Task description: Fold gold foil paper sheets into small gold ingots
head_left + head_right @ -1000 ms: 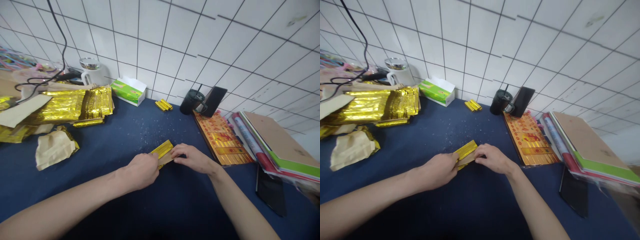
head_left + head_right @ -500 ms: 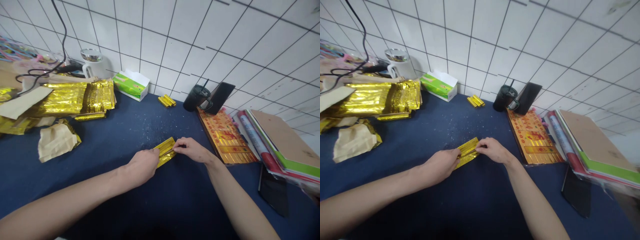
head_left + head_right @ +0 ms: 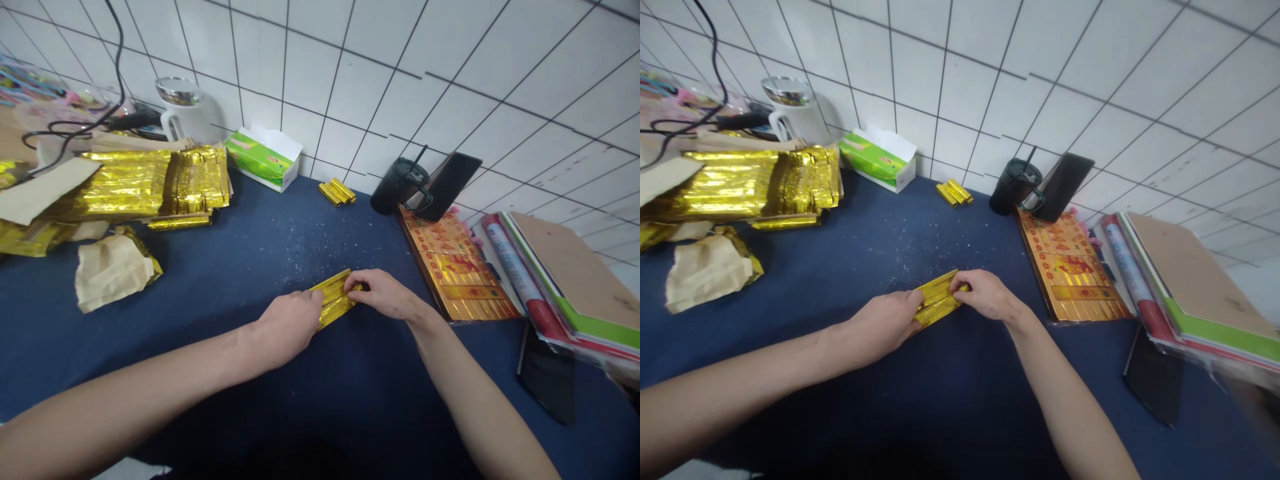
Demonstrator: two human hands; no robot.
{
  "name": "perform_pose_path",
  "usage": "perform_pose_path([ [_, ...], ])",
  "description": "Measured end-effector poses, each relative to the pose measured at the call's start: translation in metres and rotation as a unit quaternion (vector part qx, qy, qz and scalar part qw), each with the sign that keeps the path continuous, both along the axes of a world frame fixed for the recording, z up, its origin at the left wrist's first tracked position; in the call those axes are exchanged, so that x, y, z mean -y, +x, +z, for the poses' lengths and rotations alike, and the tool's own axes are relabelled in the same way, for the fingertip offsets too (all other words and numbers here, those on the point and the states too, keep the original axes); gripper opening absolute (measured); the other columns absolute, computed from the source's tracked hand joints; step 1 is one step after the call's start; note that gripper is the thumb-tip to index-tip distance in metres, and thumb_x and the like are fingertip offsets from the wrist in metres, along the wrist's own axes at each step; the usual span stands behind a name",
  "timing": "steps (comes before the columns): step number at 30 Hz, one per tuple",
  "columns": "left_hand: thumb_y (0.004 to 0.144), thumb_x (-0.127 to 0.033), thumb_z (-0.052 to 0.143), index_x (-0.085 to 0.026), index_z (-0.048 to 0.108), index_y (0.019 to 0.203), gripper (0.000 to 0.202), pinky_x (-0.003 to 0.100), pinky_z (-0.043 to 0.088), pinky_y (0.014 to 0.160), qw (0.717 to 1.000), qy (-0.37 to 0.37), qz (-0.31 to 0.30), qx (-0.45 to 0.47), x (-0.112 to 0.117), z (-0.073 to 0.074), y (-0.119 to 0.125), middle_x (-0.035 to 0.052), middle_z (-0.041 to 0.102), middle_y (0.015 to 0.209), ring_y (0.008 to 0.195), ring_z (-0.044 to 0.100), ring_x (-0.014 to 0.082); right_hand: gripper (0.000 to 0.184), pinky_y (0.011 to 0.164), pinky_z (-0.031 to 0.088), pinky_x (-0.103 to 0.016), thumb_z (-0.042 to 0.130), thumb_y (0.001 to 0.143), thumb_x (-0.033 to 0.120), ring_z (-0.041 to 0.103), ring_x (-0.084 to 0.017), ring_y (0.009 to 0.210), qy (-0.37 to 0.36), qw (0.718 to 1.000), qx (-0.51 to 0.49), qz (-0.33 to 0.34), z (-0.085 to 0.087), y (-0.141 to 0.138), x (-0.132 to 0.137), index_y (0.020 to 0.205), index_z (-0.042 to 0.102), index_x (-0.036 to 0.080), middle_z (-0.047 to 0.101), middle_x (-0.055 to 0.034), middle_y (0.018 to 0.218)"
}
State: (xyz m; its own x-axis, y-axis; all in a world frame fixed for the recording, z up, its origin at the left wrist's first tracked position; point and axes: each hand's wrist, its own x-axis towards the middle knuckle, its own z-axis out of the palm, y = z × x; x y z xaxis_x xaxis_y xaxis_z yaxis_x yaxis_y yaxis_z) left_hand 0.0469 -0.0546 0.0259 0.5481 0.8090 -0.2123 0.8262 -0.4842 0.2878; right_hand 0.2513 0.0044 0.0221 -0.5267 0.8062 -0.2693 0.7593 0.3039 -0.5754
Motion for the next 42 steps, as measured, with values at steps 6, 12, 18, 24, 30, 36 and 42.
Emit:
perform_pose_path([
  [6,0.08,-0.027,0.054,-0.012,0.049,0.102,0.028,0.034,0.05,0.068,1.0,0.013,-0.017,-0.004,0.004,0.0,-0.001,0.0102,0.062,0.094,0.084,0.061,0.0246,0.014,0.064,0.039,-0.025,0.051,0.072,0.016,0.054,-0.013,0.068,0.018,1.0,0.026,-0.002,0.002,-0.004,0.003,0.083,0.058,0.02,0.06,0.0014,0.075],
  [12,0.082,-0.033,0.052,-0.019,0.041,0.123,0.044,0.03,0.049,0.064,0.998,0.043,-0.047,-0.028,0.006,0.0,-0.005,0.0087,0.059,0.097,0.083,0.059,0.0233,0.016,0.063,0.038,-0.025,0.05,0.072,0.016,0.054,-0.014,0.069,0.04,0.998,0.043,0.003,0.002,-0.005,0.004,0.086,0.056,0.021,0.06,0.0013,0.076],
  [18,0.083,-0.038,0.052,-0.012,0.046,0.122,0.047,0.031,0.048,0.061,0.993,0.093,-0.058,-0.046,0.009,-0.004,-0.008,0.0113,0.057,0.093,0.082,0.056,0.0248,0.016,0.062,0.037,-0.025,0.051,0.072,0.016,0.053,-0.014,0.068,0.054,0.997,0.055,0.004,-0.001,-0.005,0.004,0.086,0.055,0.022,0.059,0.0017,0.075],
  [24,0.084,-0.041,0.051,-0.011,0.044,0.124,0.051,0.031,0.047,0.058,0.992,0.099,-0.05,-0.059,0.01,-0.006,-0.007,0.0118,0.056,0.09,0.08,0.056,0.0247,0.016,0.06,0.036,-0.024,0.05,0.072,0.016,0.053,-0.014,0.067,0.056,0.996,0.063,0.013,0.0,-0.006,0.006,0.087,0.054,0.022,0.059,0.0018,0.075],
  [30,0.082,-0.042,0.053,-0.01,0.042,0.126,0.056,0.031,0.047,0.058,0.992,0.106,-0.046,-0.059,0.01,-0.008,-0.008,0.0111,0.057,0.091,0.08,0.056,0.0253,0.016,0.062,0.038,-0.025,0.051,0.072,0.015,0.054,-0.014,0.069,0.061,0.997,0.057,-0.006,-0.001,-0.006,0.007,0.086,0.054,0.022,0.059,0.0016,0.076],
  [36,0.084,-0.042,0.051,-0.011,0.043,0.124,0.052,0.031,0.047,0.059,0.989,0.113,-0.081,-0.055,0.008,-0.011,-0.012,0.0114,0.057,0.092,0.078,0.056,0.0246,0.012,0.061,0.038,-0.025,0.053,0.073,0.018,0.054,-0.014,0.069,0.046,0.997,0.053,-0.027,-0.002,-0.006,0.005,0.084,0.054,0.022,0.06,0.0013,0.076],
  [42,0.084,-0.041,0.051,-0.009,0.045,0.122,0.05,0.032,0.046,0.061,0.986,0.123,-0.092,-0.065,0.008,-0.006,-0.011,0.0126,0.057,0.09,0.079,0.056,0.0255,0.015,0.06,0.036,-0.025,0.054,0.072,0.019,0.054,-0.014,0.068,0.072,0.993,0.084,-0.028,-0.003,-0.006,0.005,0.086,0.054,0.023,0.06,0.0017,0.076],
])
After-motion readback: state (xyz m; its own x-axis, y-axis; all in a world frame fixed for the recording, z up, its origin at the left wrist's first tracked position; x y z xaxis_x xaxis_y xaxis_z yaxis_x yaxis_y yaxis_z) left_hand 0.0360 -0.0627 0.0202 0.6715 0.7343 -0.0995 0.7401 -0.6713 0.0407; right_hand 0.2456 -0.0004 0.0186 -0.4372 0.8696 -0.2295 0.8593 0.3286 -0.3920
